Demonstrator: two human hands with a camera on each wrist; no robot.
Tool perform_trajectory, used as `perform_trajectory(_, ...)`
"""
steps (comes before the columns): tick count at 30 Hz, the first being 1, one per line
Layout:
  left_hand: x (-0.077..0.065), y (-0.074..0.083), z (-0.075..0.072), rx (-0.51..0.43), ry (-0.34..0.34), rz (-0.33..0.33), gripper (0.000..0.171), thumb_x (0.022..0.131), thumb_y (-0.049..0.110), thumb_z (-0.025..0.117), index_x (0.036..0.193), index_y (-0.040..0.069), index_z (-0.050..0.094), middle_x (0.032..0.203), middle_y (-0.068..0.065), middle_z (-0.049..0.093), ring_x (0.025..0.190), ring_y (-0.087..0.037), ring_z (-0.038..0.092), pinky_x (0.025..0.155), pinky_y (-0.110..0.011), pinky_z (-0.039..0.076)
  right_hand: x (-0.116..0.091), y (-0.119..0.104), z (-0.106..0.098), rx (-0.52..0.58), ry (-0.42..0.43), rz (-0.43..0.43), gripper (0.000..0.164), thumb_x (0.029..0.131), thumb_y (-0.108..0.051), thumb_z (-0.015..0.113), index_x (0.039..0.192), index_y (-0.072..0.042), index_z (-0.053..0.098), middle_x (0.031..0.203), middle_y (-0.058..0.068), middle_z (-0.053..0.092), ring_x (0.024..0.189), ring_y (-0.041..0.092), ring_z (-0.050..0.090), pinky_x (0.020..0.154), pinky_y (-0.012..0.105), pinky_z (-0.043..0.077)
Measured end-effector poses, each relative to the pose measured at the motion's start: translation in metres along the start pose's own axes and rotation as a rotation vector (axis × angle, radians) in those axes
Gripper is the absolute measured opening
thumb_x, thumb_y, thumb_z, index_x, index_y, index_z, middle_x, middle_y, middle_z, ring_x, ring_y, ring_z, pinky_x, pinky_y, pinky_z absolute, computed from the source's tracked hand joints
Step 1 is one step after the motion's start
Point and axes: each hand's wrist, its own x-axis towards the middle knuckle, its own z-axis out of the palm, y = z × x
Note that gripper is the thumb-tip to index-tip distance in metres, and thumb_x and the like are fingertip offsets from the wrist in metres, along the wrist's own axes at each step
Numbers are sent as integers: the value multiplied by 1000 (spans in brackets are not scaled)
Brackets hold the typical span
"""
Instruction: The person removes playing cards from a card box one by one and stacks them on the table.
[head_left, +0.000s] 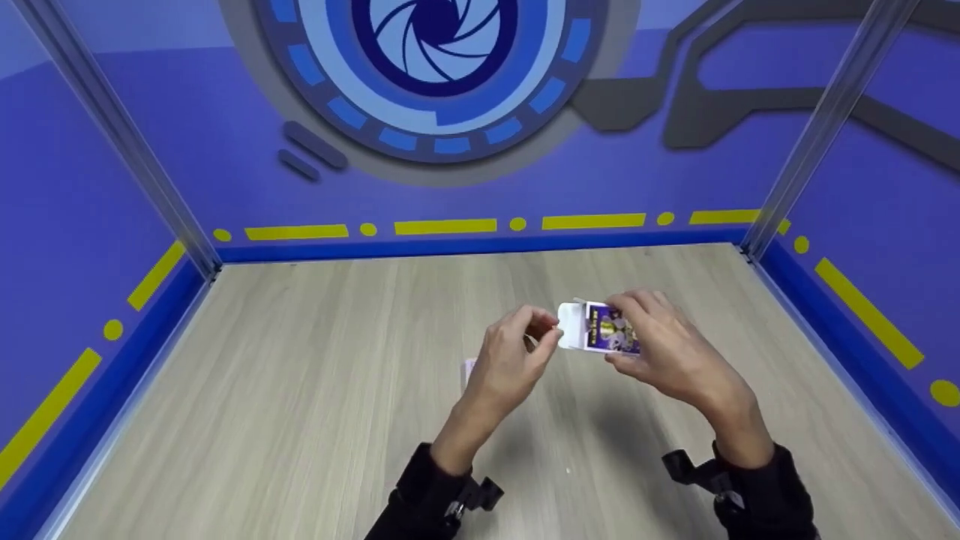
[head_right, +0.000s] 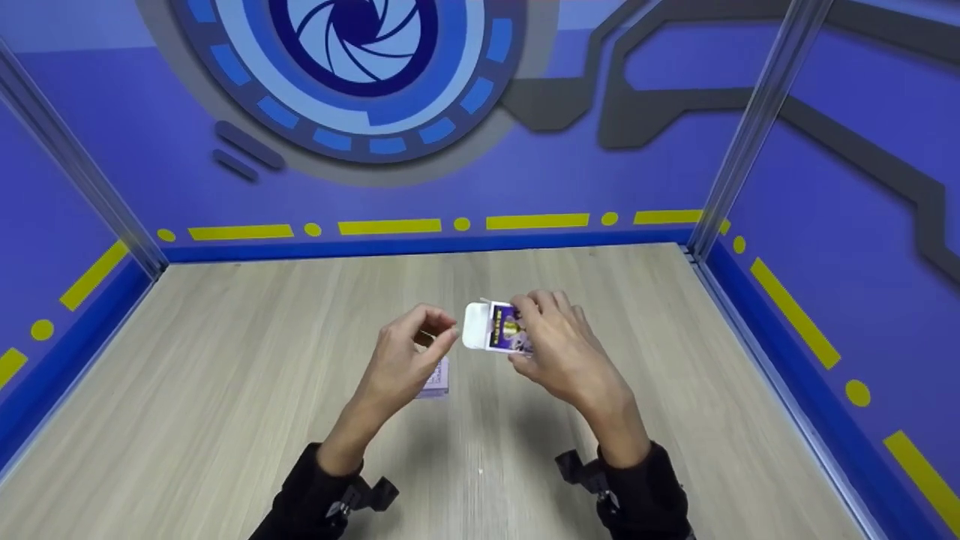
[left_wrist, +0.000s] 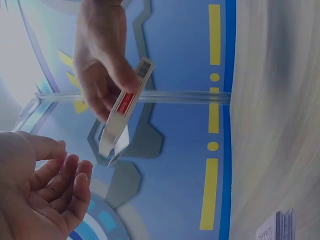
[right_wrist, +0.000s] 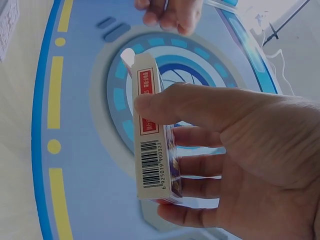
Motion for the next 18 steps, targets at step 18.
perform_trajectory(18, 2, -8, 4, -70, -120, -160, 31, 95, 5, 74, 117, 5, 53, 102, -4, 60, 90, -13, 60, 79, -26, 54, 4, -22, 16, 4, -2, -117, 67, 75, -13, 94, 130, -2, 58, 126, 11, 59, 111, 27, 56, 90, 47, 51)
